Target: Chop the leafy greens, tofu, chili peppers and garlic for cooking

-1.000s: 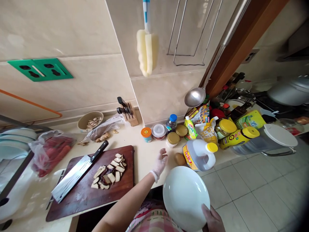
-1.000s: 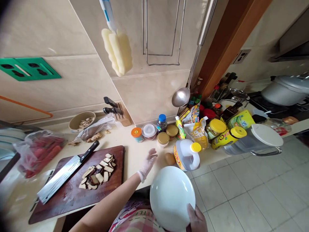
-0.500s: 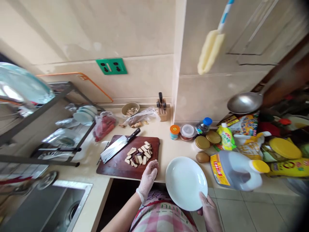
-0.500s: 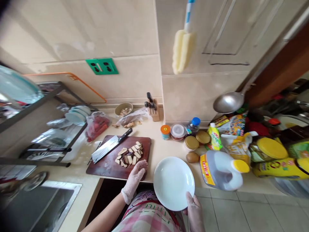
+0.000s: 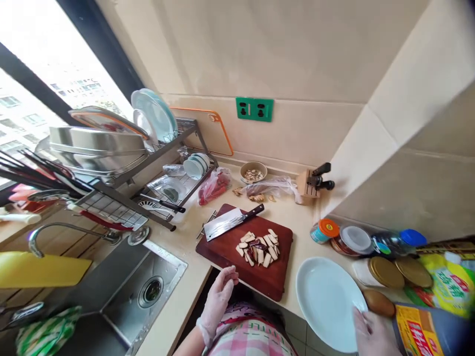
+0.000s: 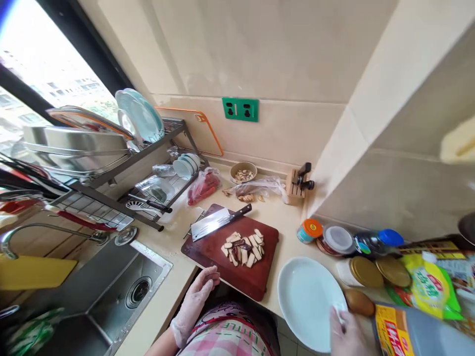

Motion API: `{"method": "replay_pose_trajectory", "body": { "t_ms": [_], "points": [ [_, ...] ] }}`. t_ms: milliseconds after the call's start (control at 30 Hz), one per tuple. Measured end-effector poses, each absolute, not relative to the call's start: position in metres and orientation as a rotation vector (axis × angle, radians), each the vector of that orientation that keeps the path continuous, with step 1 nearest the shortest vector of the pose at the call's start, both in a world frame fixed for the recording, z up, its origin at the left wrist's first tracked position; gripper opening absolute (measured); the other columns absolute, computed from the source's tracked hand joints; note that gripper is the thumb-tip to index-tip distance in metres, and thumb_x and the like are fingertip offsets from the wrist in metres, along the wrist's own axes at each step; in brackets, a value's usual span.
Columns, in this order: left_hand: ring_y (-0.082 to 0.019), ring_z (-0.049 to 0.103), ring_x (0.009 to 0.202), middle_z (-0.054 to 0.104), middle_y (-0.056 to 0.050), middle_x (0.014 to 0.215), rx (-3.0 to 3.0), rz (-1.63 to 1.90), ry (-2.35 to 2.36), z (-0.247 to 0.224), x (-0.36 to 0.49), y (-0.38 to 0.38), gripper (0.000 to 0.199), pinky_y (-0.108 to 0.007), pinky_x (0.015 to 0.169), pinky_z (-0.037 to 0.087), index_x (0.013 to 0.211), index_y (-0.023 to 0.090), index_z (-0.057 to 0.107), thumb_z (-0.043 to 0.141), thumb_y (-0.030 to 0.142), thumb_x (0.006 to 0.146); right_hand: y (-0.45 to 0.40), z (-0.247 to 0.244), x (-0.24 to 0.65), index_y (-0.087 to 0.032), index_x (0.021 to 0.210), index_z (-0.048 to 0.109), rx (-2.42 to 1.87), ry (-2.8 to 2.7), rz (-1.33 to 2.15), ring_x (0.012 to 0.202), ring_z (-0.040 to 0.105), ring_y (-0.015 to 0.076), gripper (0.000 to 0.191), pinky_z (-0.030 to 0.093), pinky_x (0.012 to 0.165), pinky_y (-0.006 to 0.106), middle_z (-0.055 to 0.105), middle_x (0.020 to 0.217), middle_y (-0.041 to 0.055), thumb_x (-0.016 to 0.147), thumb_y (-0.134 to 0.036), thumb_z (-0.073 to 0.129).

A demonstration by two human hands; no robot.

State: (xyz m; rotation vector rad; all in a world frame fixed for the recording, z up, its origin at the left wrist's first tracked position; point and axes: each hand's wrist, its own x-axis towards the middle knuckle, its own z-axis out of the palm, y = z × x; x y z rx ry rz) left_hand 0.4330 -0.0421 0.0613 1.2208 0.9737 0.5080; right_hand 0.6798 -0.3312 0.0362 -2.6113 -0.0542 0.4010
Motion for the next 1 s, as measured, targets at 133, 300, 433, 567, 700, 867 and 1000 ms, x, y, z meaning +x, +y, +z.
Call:
{"method": "replay_pose_trajectory", "body": {
  "t_ms": [133,300,433,567,700,867,1000],
  "points": [
    [-0.023,0.061,0.092,0.065,-0.008,0.097,1.195,0.572,0.988,0.062,0.413,-0.004,0.049,-0.038,0.089,0.048,0.104,0.018,0.061,0.063,0.053,0.069,-0.157,0.083,0.677,-0.019,0.112,0.057,-2.473,-1.132,0.147,0.096,0.06,0.0225,0.033,0.045,0.081,0.032,0.065,0.11,0.0116,0.088,-0.032,0.037],
    [-0.022,0.062,0.096,0.066,-0.007,0.099,1.228,0.547,0.974,0.063,0.395,0.035,0.047,-0.037,0.092,0.047,0.107,0.02,0.06,0.061,0.053,0.073,0.05,0.106,0.686,-0.022,0.111,0.06,-2.425,-2.035,0.417,0.108,0.054,0.0233,0.036,0.038,0.09,0.037,0.064,0.111,0.0097,0.083,-0.007,0.042],
    [-0.023,0.062,0.098,0.065,-0.008,0.105,1.248,0.512,0.976,0.068,0.39,0.058,0.046,-0.036,0.093,0.047,0.109,0.02,0.059,0.06,0.051,0.075,0.101,0.097,0.693,-0.019,0.109,0.062,-2.404,-2.178,0.568,0.085,0.062,0.022,0.033,0.042,0.081,0.036,0.069,0.088,0.0089,0.081,-0.006,0.048],
    [-0.023,0.063,0.096,0.065,-0.009,0.106,1.294,0.418,0.943,0.075,0.398,0.07,0.045,-0.037,0.09,0.05,0.107,0.02,0.059,0.059,0.052,0.075,0.095,0.108,0.695,-0.019,0.117,0.055,-2.377,-2.192,0.585,0.083,0.062,0.0228,0.047,0.044,0.075,0.032,0.069,0.089,0.0088,0.072,-0.006,0.06],
    [-0.022,0.064,0.096,0.064,-0.009,0.11,1.356,0.352,0.863,0.068,0.412,0.076,0.043,-0.037,0.09,0.05,0.107,0.02,0.058,0.057,0.05,0.076,0.033,0.137,0.707,-0.02,0.118,0.05,-2.476,-1.955,0.507,0.093,0.06,0.024,0.04,0.044,0.077,0.032,0.064,0.102,0.0121,0.079,-0.019,0.057],
    [-0.022,0.059,0.108,0.06,-0.01,0.118,1.644,0.225,0.591,0.063,0.465,0.083,0.04,-0.039,0.097,0.045,0.115,0.02,0.053,0.048,0.045,0.084,-0.112,0.149,0.677,-0.022,0.092,0.051,-2.176,-0.505,0.555,0.053,0.054,0.0121,0.027,0.043,0.05,0.023,0.058,0.068,-0.0013,0.087,-0.047,0.041],
    [-0.023,0.046,0.122,0.051,-0.01,0.132,2.1,0.064,0.129,0.083,0.557,0.075,0.053,-0.041,0.105,0.035,0.13,0.023,0.044,0.051,0.045,0.082,-0.196,0.114,0.606,-0.022,0.076,0.044,-1.663,0.223,0.754,0.035,0.037,0.0058,0.041,0.032,0.035,0.019,0.045,0.052,-0.0087,0.077,-0.062,0.05]
  ]
}}
